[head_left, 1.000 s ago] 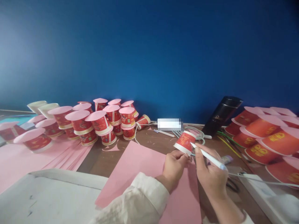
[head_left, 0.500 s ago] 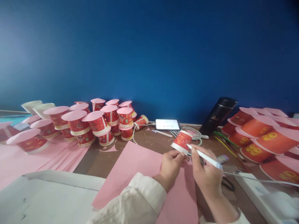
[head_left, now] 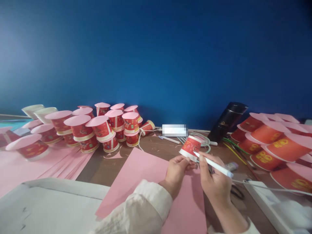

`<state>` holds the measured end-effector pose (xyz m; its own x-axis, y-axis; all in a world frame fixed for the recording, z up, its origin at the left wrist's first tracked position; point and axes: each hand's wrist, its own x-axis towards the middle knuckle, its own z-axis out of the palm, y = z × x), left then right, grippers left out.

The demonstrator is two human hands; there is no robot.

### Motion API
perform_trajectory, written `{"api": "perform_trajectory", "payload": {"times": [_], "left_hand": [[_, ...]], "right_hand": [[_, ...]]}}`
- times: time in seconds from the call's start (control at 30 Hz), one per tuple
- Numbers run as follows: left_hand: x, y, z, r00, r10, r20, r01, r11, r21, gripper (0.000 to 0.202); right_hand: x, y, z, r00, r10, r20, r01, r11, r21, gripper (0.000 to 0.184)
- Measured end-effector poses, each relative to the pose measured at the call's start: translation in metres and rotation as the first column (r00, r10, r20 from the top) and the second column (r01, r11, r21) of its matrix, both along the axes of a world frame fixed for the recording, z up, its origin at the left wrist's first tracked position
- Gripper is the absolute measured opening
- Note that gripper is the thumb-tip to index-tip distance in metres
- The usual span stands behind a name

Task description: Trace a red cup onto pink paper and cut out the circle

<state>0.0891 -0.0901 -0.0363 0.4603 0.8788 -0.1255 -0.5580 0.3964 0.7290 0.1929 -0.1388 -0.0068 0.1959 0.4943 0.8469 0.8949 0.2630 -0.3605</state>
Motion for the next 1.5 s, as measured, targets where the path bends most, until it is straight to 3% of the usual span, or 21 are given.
{"api": "perform_trajectory", "payload": {"times": [0.23, 0.63, 1.0, 1.5], "left_hand": [[0.001, 0.001, -0.007, 1.000, -0.011, 0.027, 0.010, 0.999, 0.033, 0.032], [-0.003, -0.002, 0.001, 0.999, -0.024, 0.037, 0.024, 1.000, 0.019, 0.028], [-0.001, 0.002, 0.003, 0.996, 0.013, 0.086, -0.008, 0.998, -0.061, 0.030], [-0.005, 0.002, 0.005, 0.996, -0.034, 0.088, 0.042, 0.995, -0.088, 0.027]], "right_hand": [[-0.004, 0.000, -0.001, 0.999, 0.051, 0.004, -0.051, 0.999, 0.000, 0.013], [-0.003, 0.000, -0.005, 0.999, 0.034, -0.026, -0.035, 0.998, -0.053, 0.015], [-0.001, 0.002, -0.003, 0.999, -0.015, 0.028, 0.015, 1.000, 0.006, 0.016], [0.012, 0.003, -0.002, 0.990, -0.141, 0.012, 0.141, 0.990, 0.014, 0.022]]}}
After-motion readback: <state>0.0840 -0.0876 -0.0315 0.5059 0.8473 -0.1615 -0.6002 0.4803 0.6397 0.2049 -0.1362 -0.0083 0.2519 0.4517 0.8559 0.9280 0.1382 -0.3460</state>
